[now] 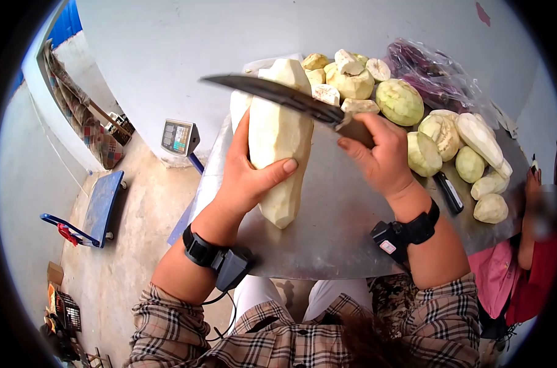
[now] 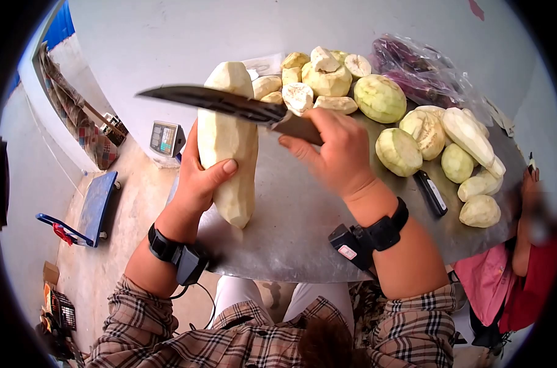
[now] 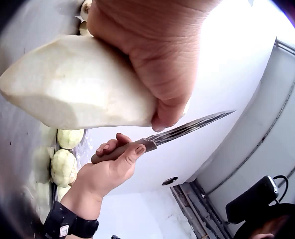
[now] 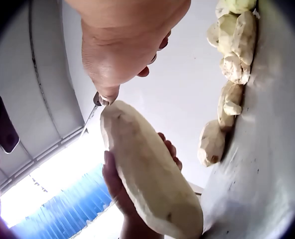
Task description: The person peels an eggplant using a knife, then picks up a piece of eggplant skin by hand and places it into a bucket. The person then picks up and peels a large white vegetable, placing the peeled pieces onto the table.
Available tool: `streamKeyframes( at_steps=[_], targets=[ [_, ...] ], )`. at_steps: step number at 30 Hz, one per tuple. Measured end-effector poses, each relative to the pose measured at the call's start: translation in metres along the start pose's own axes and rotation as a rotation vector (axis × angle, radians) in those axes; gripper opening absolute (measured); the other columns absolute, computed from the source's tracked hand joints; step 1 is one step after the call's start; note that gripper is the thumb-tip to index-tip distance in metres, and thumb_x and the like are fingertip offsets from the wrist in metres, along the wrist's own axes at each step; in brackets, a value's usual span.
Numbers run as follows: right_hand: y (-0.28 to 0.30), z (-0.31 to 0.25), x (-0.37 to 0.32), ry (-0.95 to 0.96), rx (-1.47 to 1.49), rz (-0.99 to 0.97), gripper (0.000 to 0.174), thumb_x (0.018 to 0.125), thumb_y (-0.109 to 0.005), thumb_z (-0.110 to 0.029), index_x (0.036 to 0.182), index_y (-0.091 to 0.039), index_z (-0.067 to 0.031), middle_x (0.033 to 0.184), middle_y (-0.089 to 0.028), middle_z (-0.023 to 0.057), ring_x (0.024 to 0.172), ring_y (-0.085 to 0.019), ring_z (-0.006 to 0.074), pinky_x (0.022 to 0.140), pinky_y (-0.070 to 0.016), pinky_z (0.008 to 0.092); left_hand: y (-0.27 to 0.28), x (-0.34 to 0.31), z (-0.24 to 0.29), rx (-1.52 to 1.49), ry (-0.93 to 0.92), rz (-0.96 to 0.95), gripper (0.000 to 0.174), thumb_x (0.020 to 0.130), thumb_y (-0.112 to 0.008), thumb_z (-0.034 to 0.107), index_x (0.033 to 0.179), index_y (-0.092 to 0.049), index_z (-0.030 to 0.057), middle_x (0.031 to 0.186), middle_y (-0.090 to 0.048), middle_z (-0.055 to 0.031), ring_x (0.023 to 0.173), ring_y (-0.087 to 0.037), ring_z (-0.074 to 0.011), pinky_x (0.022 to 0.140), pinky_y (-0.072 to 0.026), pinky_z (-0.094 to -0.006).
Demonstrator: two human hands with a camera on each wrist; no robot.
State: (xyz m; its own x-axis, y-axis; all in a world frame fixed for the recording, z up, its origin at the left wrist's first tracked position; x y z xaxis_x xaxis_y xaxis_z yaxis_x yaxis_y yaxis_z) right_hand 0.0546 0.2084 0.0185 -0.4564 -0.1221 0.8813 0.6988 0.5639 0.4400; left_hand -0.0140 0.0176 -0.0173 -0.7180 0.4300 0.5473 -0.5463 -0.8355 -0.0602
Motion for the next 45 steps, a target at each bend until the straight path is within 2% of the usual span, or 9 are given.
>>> streamKeyframes(
  at_steps=[3,11,16,19,29,34,37,40,45],
  targets=[
    [-0.007,-0.006,-0.003,-0.025,-0.013,-0.105,0.044,0.085,-0.071,-0.043,0.089,-0.059,-0.0004,0.072,-0.06,0.0132,0.064,-0.057,0.0303,0.059,-0.0453,0.0351,-0.001,0.0,-0.001,0.001,-0.005,-0.02,0.088,0.072,-0.083,0.029,0.141,-0.035,0.0018,0.126,-0.055,-0.0102,0.116,-0.053,-0.0202,0.096,-0.0449,-0.0347],
    [-0.003,-0.009,-0.002,0.021,-0.099,-0.048,0.044,0.083,-0.072,-0.042,0.091,-0.06,-0.0008,0.075,-0.062,0.0148,0.068,-0.06,0.0341,0.061,-0.0467,0.0388,-0.003,0.0,-0.002,0.043,-0.033,-0.031,0.083,0.073,-0.084,0.026,0.138,-0.038,0.0019,0.123,-0.056,-0.0096,0.113,-0.054,-0.0194,0.094,-0.0457,-0.034],
    [-0.001,-0.005,-0.002,0.05,-0.121,-0.004,0.044,0.081,-0.074,-0.04,0.093,-0.061,0.0001,0.079,-0.064,0.0155,0.071,-0.061,0.0356,0.063,-0.048,0.0395,-0.005,-0.001,-0.002,0.035,-0.031,-0.032,0.084,0.073,-0.083,0.026,0.14,-0.038,0.0017,0.124,-0.057,-0.0099,0.113,-0.055,-0.0194,0.094,-0.0457,-0.0336],
    [0.0,-0.005,0.0,0.098,-0.143,0.073,0.039,0.078,-0.076,-0.04,0.082,-0.059,-0.0048,0.07,-0.062,0.0099,0.063,-0.06,0.0304,0.058,-0.0466,0.038,-0.004,0.0,-0.002,0.03,-0.024,-0.038,0.085,0.073,-0.083,0.026,0.14,-0.037,0.0015,0.124,-0.056,-0.0099,0.113,-0.054,-0.0193,0.094,-0.0457,-0.0335],
    [0.003,0.007,0.0,0.046,-0.149,0.091,0.038,0.079,-0.075,-0.038,0.084,-0.06,-0.0039,0.074,-0.062,0.0117,0.068,-0.061,0.0316,0.061,-0.0481,0.0389,-0.004,0.0,-0.004,-0.015,0.026,-0.034,0.098,0.071,-0.084,0.028,0.147,-0.029,0.0007,0.13,-0.054,-0.0117,0.118,-0.052,-0.0213,0.099,-0.0433,-0.035],
    [0.005,0.007,0.0,0.072,-0.179,0.099,0.04,0.08,-0.074,-0.039,0.087,-0.06,-0.0024,0.076,-0.063,0.0123,0.07,-0.061,0.0322,0.062,-0.0486,0.0394,-0.004,-0.001,-0.005,-0.031,0.049,-0.021,0.098,0.07,-0.084,0.027,0.147,-0.03,0.0004,0.131,-0.053,-0.0118,0.119,-0.052,-0.0214,0.099,-0.0433,-0.035],
    [0.006,0.018,-0.001,0.009,-0.174,0.143,0.041,0.082,-0.073,-0.04,0.086,-0.06,-0.0022,0.075,-0.063,0.0124,0.069,-0.062,0.0325,0.061,-0.0488,0.0392,-0.003,-0.001,-0.004,-0.058,0.055,-0.017,0.098,0.069,-0.084,0.027,0.147,-0.03,0.0001,0.131,-0.053,-0.0119,0.12,-0.052,-0.0218,0.1,-0.0426,-0.0354],
    [0.015,0.042,-0.001,-0.283,-0.131,0.098,0.041,0.085,-0.072,-0.042,0.085,-0.062,-0.0024,0.072,-0.064,0.0122,0.066,-0.062,0.0319,0.058,-0.0486,0.0377,-0.002,-0.002,-0.002,-0.036,0.033,-0.043,0.099,0.069,-0.084,0.029,0.147,-0.03,0.0,0.131,-0.053,-0.0122,0.12,-0.051,-0.0221,0.101,-0.042,-0.0359],
    [0.015,0.048,-0.003,-0.289,-0.048,0.141,0.04,0.087,-0.069,-0.042,0.087,-0.062,-0.0024,0.071,-0.064,0.0117,0.062,-0.062,0.0285,0.057,-0.048,0.0347,0.002,-0.002,-0.007,-0.082,0.051,-0.005,0.099,0.068,-0.084,0.032,0.146,-0.032,0.0004,0.13,-0.053,-0.0123,0.12,-0.051,-0.0227,0.1,-0.0421,-0.0365]
  ],
)
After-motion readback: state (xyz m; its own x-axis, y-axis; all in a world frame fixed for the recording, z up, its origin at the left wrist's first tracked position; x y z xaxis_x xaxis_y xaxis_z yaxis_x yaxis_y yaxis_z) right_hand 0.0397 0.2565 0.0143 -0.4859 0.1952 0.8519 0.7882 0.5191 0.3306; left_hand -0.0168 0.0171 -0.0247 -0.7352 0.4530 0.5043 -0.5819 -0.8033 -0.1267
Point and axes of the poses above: each hand's wrist, its own x-axis towards the middle knuckle, its own y-axis out of the back of the hand, z = x × y, the point moved 6 cm from there along x, towards the middle knuckle
